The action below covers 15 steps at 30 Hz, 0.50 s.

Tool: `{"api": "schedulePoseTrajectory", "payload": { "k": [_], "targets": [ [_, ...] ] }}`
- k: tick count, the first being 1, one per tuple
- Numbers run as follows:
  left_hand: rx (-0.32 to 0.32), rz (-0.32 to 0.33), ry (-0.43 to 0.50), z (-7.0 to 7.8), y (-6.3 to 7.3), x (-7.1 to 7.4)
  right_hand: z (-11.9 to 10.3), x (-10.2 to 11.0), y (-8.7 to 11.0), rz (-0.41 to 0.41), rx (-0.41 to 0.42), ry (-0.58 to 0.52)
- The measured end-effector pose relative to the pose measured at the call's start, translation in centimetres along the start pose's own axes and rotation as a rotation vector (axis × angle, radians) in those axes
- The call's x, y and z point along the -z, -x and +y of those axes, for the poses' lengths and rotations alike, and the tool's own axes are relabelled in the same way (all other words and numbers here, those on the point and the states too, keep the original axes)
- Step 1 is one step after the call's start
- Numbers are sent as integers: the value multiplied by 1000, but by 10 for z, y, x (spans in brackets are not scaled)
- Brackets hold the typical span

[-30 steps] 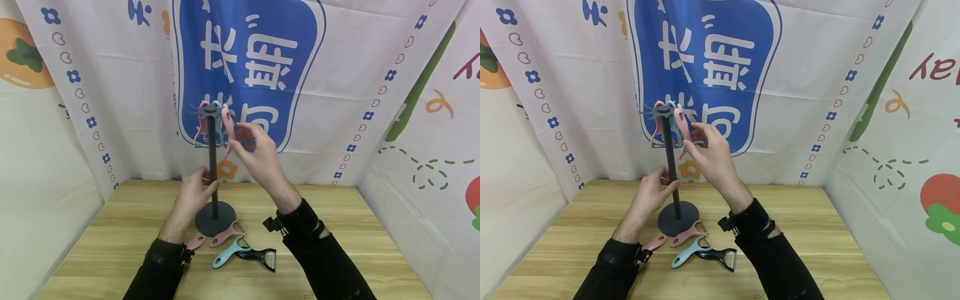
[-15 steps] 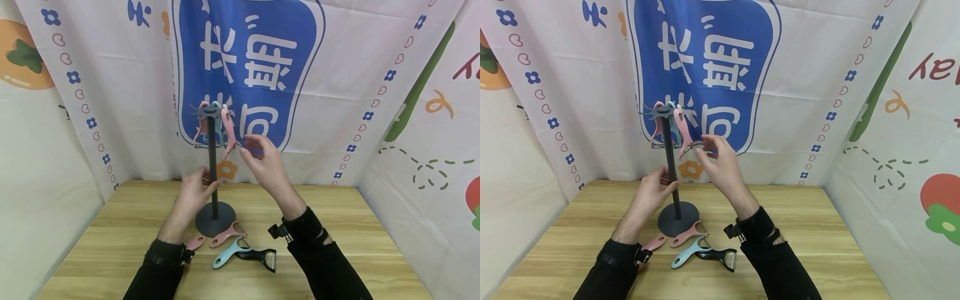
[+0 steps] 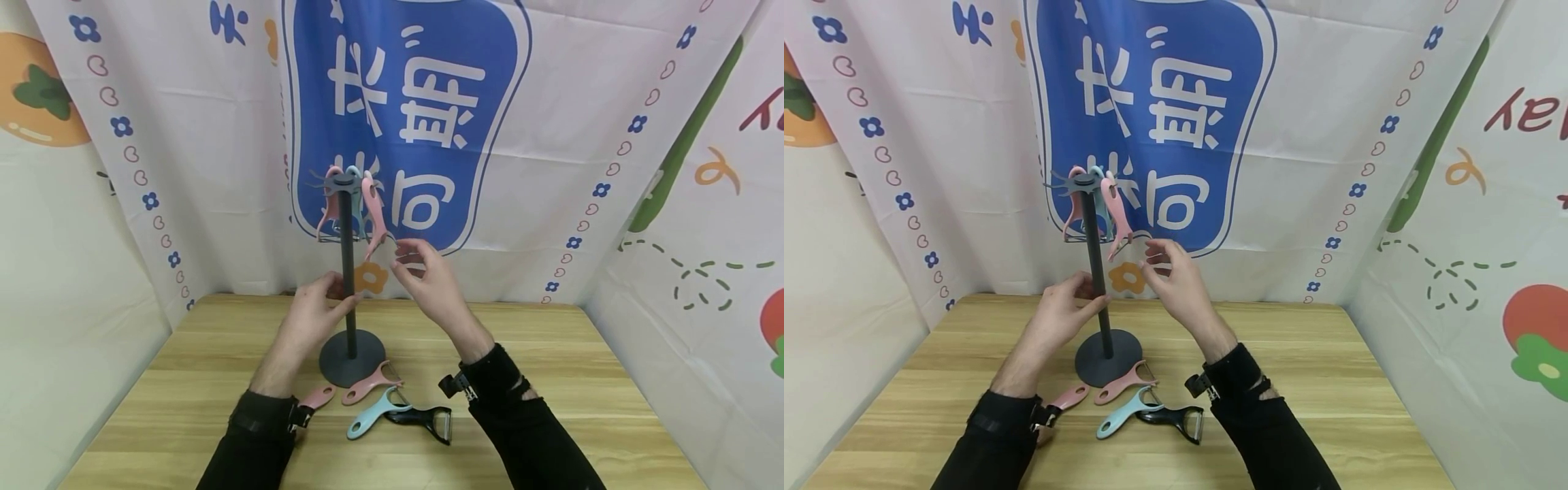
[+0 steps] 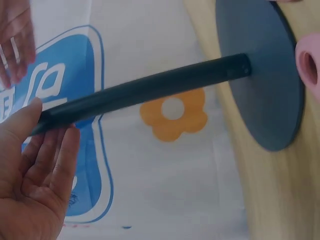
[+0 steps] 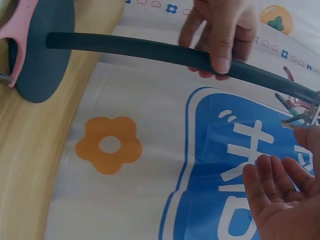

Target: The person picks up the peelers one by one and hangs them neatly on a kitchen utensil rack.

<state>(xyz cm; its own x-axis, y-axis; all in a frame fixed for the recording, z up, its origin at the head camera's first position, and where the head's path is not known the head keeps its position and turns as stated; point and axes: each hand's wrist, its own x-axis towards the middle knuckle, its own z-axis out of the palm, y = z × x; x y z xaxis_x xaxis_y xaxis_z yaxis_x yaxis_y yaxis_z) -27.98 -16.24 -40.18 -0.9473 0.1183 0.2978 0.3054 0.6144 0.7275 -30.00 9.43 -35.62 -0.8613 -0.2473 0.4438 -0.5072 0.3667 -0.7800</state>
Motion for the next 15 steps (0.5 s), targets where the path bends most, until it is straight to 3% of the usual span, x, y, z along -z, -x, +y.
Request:
{"api": "schedulePoseTrajectory", "payload": {
  "k": [6, 15],
  "targets": [
    [-36, 8, -1, -2, 2, 20, 10, -13, 2, -85, 8, -27],
    [29, 6, -18, -5, 5, 47, 21, -37, 2, -258, -7, -125]
  ]
}}
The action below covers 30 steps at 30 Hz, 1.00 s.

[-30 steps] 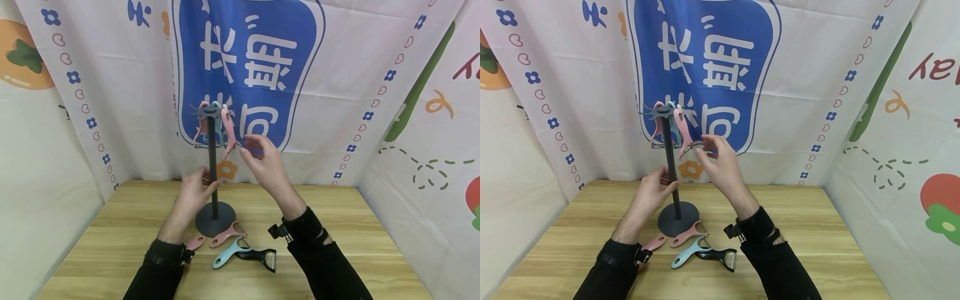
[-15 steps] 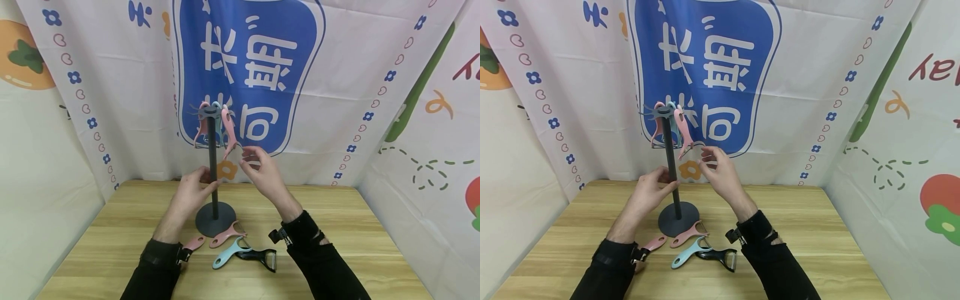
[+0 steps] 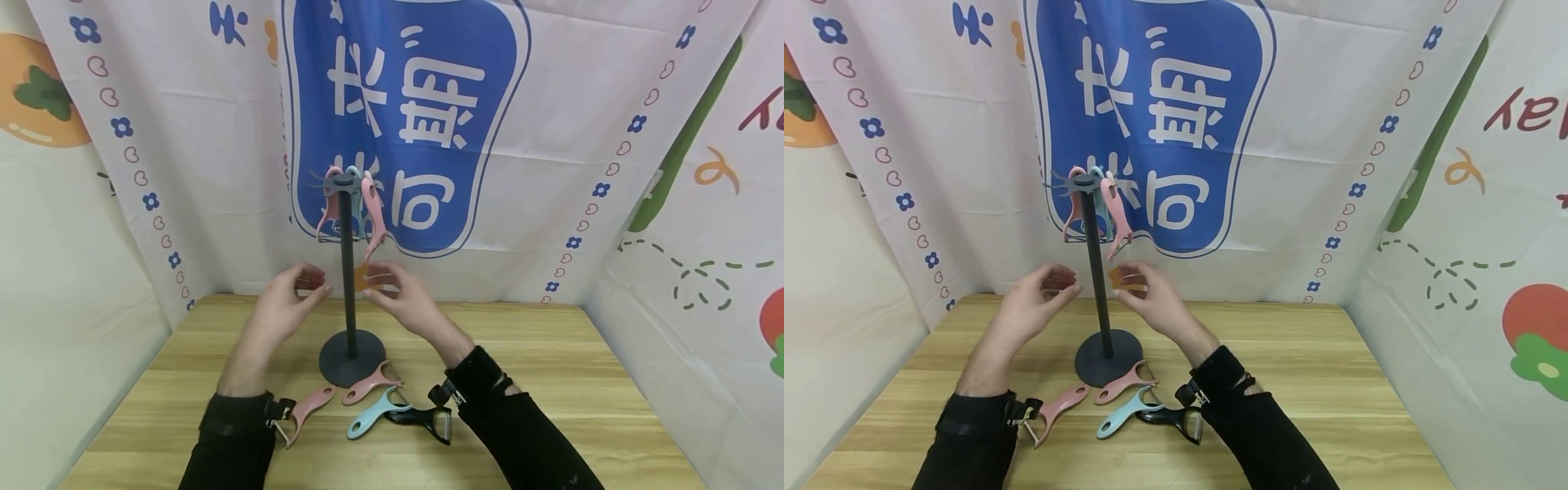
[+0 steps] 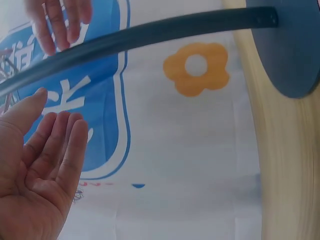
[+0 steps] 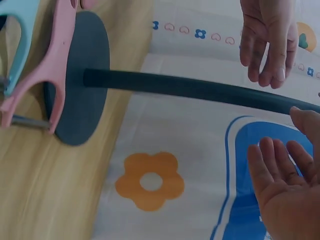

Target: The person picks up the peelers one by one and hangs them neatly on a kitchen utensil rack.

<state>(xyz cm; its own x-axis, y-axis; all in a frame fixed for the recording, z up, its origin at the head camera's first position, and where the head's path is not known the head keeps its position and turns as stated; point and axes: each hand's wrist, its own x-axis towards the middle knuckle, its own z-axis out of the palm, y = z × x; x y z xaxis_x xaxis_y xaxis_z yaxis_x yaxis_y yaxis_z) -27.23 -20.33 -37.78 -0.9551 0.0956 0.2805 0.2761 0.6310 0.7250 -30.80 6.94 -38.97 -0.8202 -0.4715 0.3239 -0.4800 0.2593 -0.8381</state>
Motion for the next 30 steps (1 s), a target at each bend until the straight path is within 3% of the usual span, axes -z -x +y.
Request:
{"api": "schedulePoseTrajectory", "payload": {
  "k": [5, 10, 25, 30],
  "targets": [
    [22, 7, -10, -5, 2, 8, 1, -12, -6, -100, -11, -60],
    [27, 14, -16, -7, 4, 11, 2, -23, -14, -136, -47, -77],
    [-10, 31, -27, -7, 1, 7, 7, -30, -18, -122, -37, -6],
    [-3, 34, -17, -7, 1, 6, 9, -29, -20, -81, -13, -4]
  ]
}}
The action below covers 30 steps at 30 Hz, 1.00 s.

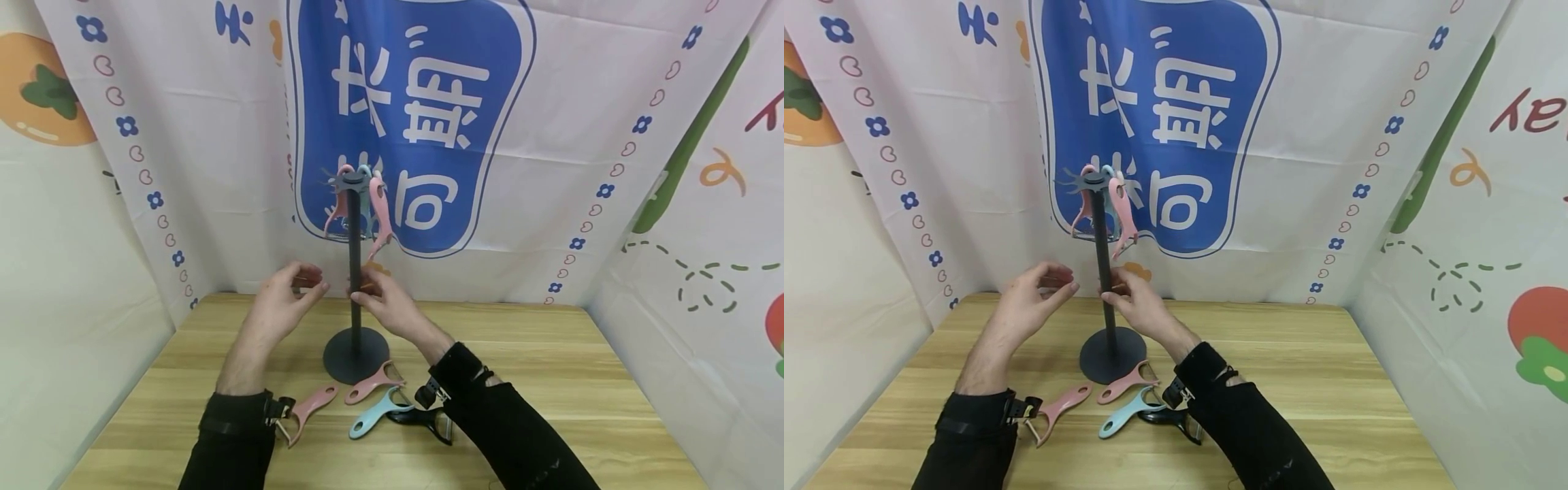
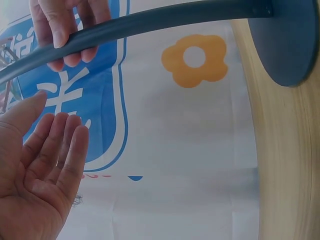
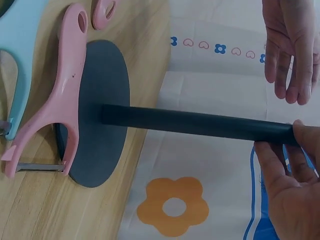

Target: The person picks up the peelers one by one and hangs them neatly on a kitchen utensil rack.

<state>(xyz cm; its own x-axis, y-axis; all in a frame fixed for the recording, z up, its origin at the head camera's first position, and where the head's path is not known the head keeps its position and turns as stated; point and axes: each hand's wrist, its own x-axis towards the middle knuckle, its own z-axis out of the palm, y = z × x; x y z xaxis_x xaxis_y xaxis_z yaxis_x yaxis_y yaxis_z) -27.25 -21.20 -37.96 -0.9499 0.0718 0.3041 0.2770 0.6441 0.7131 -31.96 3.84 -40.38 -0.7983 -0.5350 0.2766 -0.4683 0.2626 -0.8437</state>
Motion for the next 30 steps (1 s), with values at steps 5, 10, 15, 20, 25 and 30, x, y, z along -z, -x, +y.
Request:
{"api": "schedulePoseTrajectory", "payload": {
  "k": [5, 10, 15, 20, 25, 30],
  "targets": [
    [11, -8, -2, 0, -1, -1, 4, 5, 0, 84, -3, -33],
    [9, -11, -7, 0, -1, -2, 7, 12, 2, 155, -8, -39],
    [-4, -14, -5, 0, 0, -4, 12, 20, 5, 184, -5, -2],
    [-21, -10, 4, 1, -1, -5, 17, 29, 9, 212, 7, 31],
    [-29, -9, 6, 2, -1, -6, 20, 41, 15, 239, -3, 58],
    [-23, -13, -4, 2, 0, -6, 24, 53, 24, 271, -39, 88]
  ]
}}
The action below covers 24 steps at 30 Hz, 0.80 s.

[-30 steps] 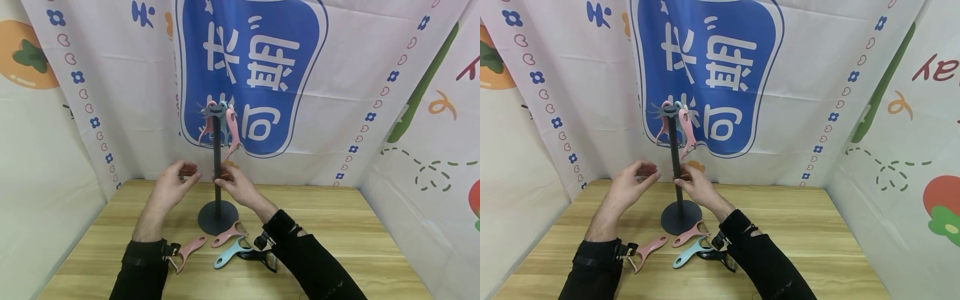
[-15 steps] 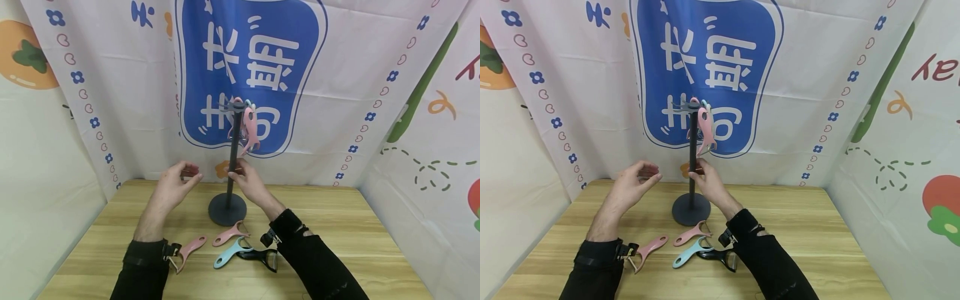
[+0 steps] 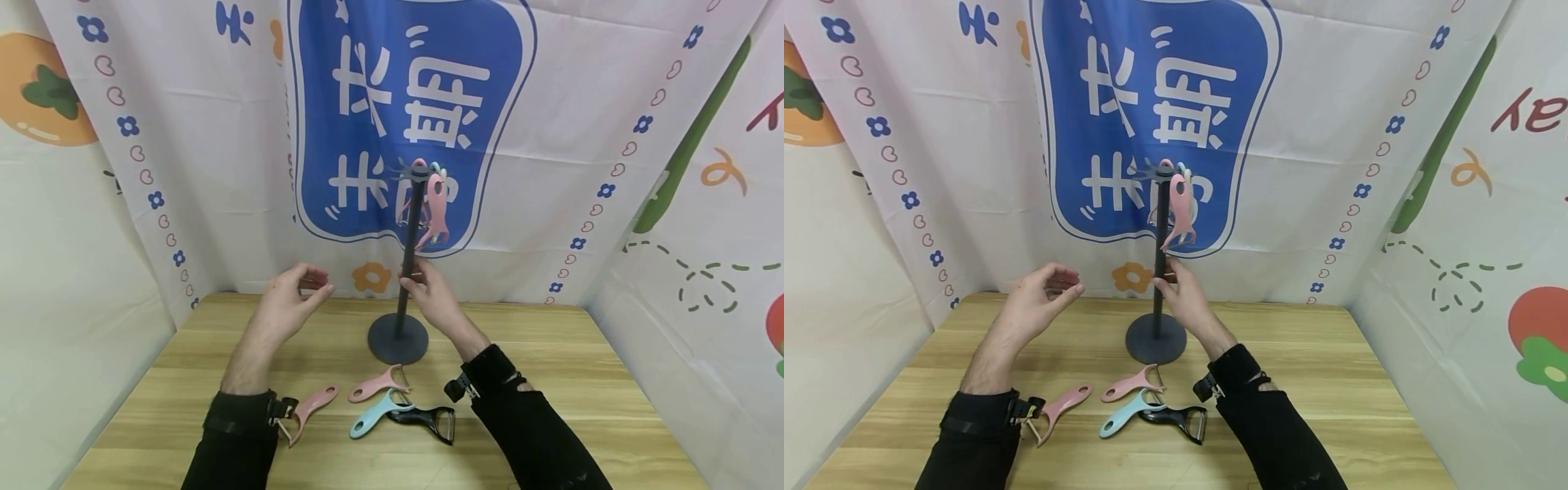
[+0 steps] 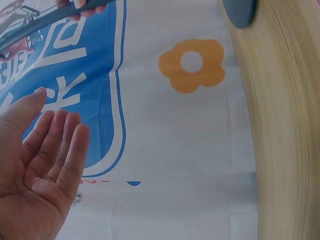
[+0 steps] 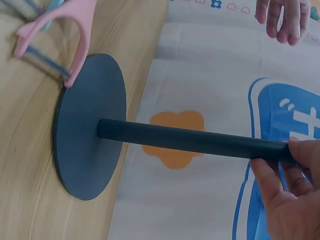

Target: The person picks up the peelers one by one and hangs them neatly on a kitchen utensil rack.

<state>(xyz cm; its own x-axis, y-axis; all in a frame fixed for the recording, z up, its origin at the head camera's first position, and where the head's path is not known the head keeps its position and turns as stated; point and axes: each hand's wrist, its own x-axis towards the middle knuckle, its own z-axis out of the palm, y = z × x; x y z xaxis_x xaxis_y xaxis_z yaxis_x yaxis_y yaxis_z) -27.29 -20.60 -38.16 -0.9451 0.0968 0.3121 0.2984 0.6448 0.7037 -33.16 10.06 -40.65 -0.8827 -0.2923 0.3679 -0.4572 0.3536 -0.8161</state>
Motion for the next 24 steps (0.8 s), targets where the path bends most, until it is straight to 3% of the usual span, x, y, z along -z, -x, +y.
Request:
{"api": "schedulePoseTrajectory", "payload": {
  "k": [13, 24],
  "targets": [
    [1, -10, 4, 0, -1, -2, 15, 44, 24, 60, -15, 67],
    [-21, -46, -34, 0, -1, -13, 25, 75, 43, 83, -23, 84]
  ]
}}
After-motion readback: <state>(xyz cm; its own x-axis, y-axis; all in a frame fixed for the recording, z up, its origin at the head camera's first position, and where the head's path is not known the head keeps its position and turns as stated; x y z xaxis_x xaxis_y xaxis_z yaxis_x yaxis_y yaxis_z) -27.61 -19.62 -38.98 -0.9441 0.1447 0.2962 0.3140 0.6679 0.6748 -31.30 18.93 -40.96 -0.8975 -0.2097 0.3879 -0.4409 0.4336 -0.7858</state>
